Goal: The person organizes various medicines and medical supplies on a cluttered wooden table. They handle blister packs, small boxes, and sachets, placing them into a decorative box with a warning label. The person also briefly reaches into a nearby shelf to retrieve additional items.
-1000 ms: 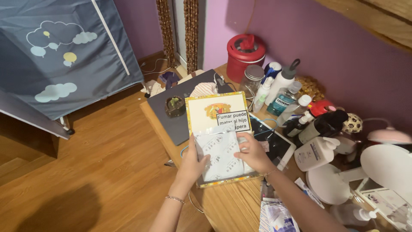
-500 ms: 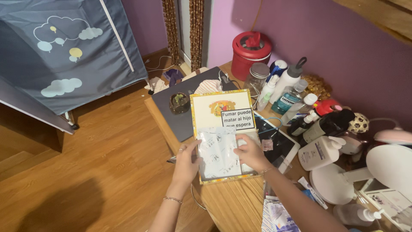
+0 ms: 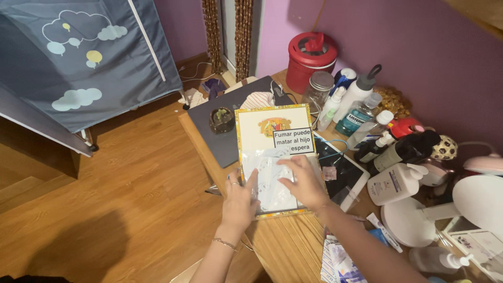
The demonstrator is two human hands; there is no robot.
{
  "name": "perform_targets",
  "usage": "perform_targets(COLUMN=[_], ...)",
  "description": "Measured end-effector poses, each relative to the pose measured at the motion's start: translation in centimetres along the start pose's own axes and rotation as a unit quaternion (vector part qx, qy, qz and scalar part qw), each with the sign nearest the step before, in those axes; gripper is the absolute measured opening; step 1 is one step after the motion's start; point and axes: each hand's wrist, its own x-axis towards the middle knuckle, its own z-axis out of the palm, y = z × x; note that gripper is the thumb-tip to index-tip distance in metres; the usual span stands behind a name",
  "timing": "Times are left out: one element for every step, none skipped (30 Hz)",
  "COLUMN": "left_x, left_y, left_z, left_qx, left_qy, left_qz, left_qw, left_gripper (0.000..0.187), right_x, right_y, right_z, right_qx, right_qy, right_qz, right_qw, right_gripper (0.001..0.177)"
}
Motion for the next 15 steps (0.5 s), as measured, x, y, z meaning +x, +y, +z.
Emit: perform_targets(left_x=[0.0, -0.1, -0.1, 0.0, 0.1, 0.1, 0.1, 0.1, 0.1, 0.1, 0.1, 0.2, 0.2, 0.2, 0.1], left_y=[0.2, 0.4, 0.4, 0.3, 0.2, 0.1, -0.1, -0.1, -0.2, -0.3, -0.3, -0.2, 0.0, 0.2, 0.2], left_z=[0.0, 0.0, 0.0, -0.1, 0.0, 0.1, 0.1, 0.2, 0.2, 0.1, 0.0, -0.1, -0.1, -0.2, -0.4], left_qx=[0.024, 0.047, 0.072, 0.075, 0.077, 0.079, 0.081, 0.082, 0.084, 0.084, 0.082, 0.081, 0.077, 0.072, 0.068], left_qy=[-0.001, -0.001, -0.002, -0.002, -0.002, -0.003, -0.003, -0.004, -0.004, -0.004, -0.005, -0.005, -0.006, -0.006, -0.007], left_qz=[0.001, 0.003, 0.003, 0.007, 0.01, 0.013, 0.015, 0.017, 0.019, 0.019, 0.018, 0.018, 0.012, 0.007, 0.001], left_qw=[1.0, 0.999, 0.997, 0.997, 0.997, 0.997, 0.997, 0.996, 0.996, 0.996, 0.996, 0.997, 0.997, 0.997, 0.998], left_gripper=[0.091, 0.092, 0.093, 0.093, 0.092, 0.092, 0.093, 0.094, 0.095, 0.098, 0.1, 0.103, 0.107, 0.111, 0.115], right_x=[-0.1, -0.1, -0.1, -0.2, -0.2, -0.1, 0.0, 0.0, 0.0, -0.1, -0.1, -0.2, -0.2, -0.1, 0.0], right_y=[-0.2, -0.3, -0.4, -0.3, -0.2, -0.1, 0.1, 0.4, 0.6, 0.9, 1.3, 1.6, 2.1, 2.6, 3.1], right_z=[0.3, 0.4, 0.7, 0.9, 1.1, 1.5, 1.8, 1.9, 2.1, 2.4, 2.7, 3.1, 3.6, 4.1, 4.6], right_qx=[-0.034, -0.04, -0.046, -0.051, -0.045, -0.038, -0.031, -0.04, -0.049, -0.058, -0.059, -0.06, -0.061, -0.009, 0.043], right_qy=[0.007, -0.015, -0.037, -0.059, -0.063, -0.067, -0.071, -0.068, -0.064, -0.061, -0.022, 0.018, 0.057, 0.077, 0.096], right_qz=[-0.053, -0.043, -0.033, -0.024, -0.032, -0.04, -0.048, -0.044, -0.041, -0.037, -0.037, -0.038, -0.039, 0.051, 0.141], right_qw=[0.998, 0.998, 0.998, 0.997, 0.997, 0.996, 0.996, 0.996, 0.996, 0.996, 0.997, 0.997, 0.996, 0.996, 0.984], right_gripper=[0.046, 0.047, 0.047, 0.047, 0.048, 0.048, 0.049, 0.048, 0.047, 0.047, 0.046, 0.045, 0.044, 0.046, 0.05])
